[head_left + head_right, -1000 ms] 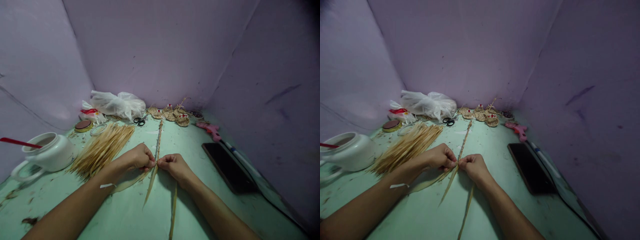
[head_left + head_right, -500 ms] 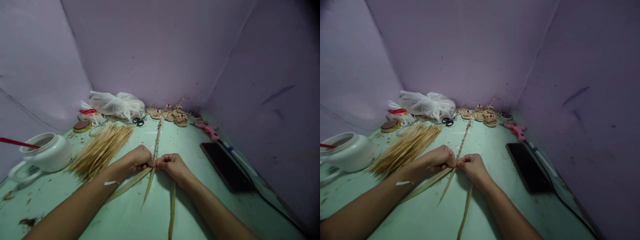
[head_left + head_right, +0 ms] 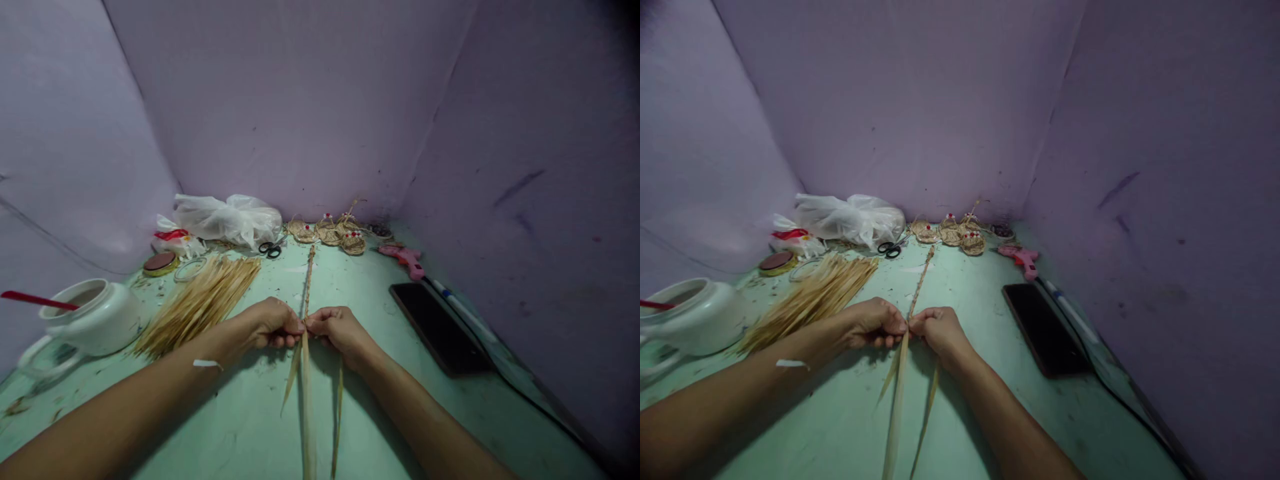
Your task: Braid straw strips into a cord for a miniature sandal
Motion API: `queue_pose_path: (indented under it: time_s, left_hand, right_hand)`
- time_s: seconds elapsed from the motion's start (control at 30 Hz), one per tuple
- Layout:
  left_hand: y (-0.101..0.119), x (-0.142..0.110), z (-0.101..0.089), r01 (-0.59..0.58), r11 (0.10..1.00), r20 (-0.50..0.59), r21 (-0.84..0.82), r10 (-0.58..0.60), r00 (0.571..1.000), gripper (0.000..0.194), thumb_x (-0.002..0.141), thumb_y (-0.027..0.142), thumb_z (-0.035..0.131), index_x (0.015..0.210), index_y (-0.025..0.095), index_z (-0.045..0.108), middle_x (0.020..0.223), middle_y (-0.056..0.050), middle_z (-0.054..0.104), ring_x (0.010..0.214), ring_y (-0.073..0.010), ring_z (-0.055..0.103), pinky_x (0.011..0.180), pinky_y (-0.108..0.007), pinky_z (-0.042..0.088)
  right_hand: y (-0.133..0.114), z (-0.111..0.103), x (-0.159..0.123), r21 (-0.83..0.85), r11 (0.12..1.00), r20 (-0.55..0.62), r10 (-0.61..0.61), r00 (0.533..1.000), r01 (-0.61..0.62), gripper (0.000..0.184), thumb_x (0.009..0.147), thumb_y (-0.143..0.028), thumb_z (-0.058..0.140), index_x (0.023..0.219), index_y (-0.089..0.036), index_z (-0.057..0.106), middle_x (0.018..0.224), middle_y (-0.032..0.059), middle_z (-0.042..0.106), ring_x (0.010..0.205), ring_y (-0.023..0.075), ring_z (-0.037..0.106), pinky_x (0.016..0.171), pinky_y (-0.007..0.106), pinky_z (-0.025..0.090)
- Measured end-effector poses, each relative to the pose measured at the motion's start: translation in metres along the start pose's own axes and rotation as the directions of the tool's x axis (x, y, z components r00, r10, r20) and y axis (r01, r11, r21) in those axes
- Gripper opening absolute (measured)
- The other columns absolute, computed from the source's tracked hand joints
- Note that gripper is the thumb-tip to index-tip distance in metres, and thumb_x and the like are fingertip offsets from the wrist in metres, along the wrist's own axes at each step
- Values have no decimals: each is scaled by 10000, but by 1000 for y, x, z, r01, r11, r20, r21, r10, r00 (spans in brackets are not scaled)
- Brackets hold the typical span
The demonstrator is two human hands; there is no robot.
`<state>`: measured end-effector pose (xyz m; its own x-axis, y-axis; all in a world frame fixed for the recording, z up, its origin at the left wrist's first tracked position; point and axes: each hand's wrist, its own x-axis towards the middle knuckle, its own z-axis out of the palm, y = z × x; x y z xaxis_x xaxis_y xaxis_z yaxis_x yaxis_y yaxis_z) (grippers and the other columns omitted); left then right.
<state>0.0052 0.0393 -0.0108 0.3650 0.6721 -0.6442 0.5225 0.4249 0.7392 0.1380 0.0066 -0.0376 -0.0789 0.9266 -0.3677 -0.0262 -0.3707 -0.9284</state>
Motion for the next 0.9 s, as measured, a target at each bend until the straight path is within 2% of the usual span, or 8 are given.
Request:
queue_pose_path:
  time_s: [0.1,0.13,0.23,0.33,0.47,0.53,0.73,0.9]
  left_hand:
    - [-4,-3,4,-49,998,-151,-44,42,988,88,583,162,576,578,121,499,338,33,451,281,-62,364,301,-160,228]
    - [-5,-4,5,-72,995,-164,-75,58,985,76,588,153,565,618,123,502,344,38,454,285,-67,380,299,-157,235]
    - [-8,-6,9,-85,977,-75,-193,72,995,133,586,123,546,715,115,517,422,22,510,334,-74,447,323,-155,298]
    - [-11,-3,9,-67,975,19,-211,72,997,97,578,141,551,662,106,518,486,-6,542,371,-77,481,356,-171,351]
    - [-14,2,7,-101,995,-113,-11,99,989,99,558,177,550,533,127,468,368,31,442,282,-60,362,290,-169,236]
    - [-14,2,6,-128,991,-131,24,130,983,123,550,203,562,535,138,458,355,45,418,275,-49,319,287,-166,185]
    - [-16,-1,1,-173,972,46,-159,183,982,131,540,225,577,591,135,498,379,68,385,301,-23,257,317,-164,119]
    - [-15,0,4,-236,955,-33,-182,234,972,84,549,202,541,548,118,532,365,70,337,316,-18,208,334,-181,94]
  right_hand:
    - [-1,0,-1,29,1000,12,5,1000,-5,32,567,-135,566,551,-107,565,441,-30,495,352,30,345,378,183,230]
    - [-2,0,-2,43,999,23,4,1000,-5,31,563,-135,571,550,-108,561,443,-30,497,352,31,349,378,182,234]
    - [-2,-1,-3,67,998,46,7,999,-10,29,548,-126,578,547,-114,551,427,-35,495,342,34,354,368,184,214]
    - [-1,-2,-2,53,999,55,8,998,-11,21,553,-130,569,551,-117,553,395,-46,466,332,35,335,361,187,174]
    - [0,-3,0,6,1000,54,-1,999,1,36,545,-139,574,528,-111,557,398,-44,462,345,25,296,373,188,159]
    - [-1,-5,-1,-13,1000,50,-8,999,9,40,539,-140,572,517,-110,560,405,-37,475,357,27,304,386,188,184]
    - [-5,-8,-2,-90,996,84,-13,996,20,62,548,-155,545,504,-114,561,381,-38,449,353,39,309,391,198,204]
    - [0,-11,2,-129,987,121,-85,989,101,99,565,-208,559,550,-112,574,436,-27,476,386,46,335,403,195,224]
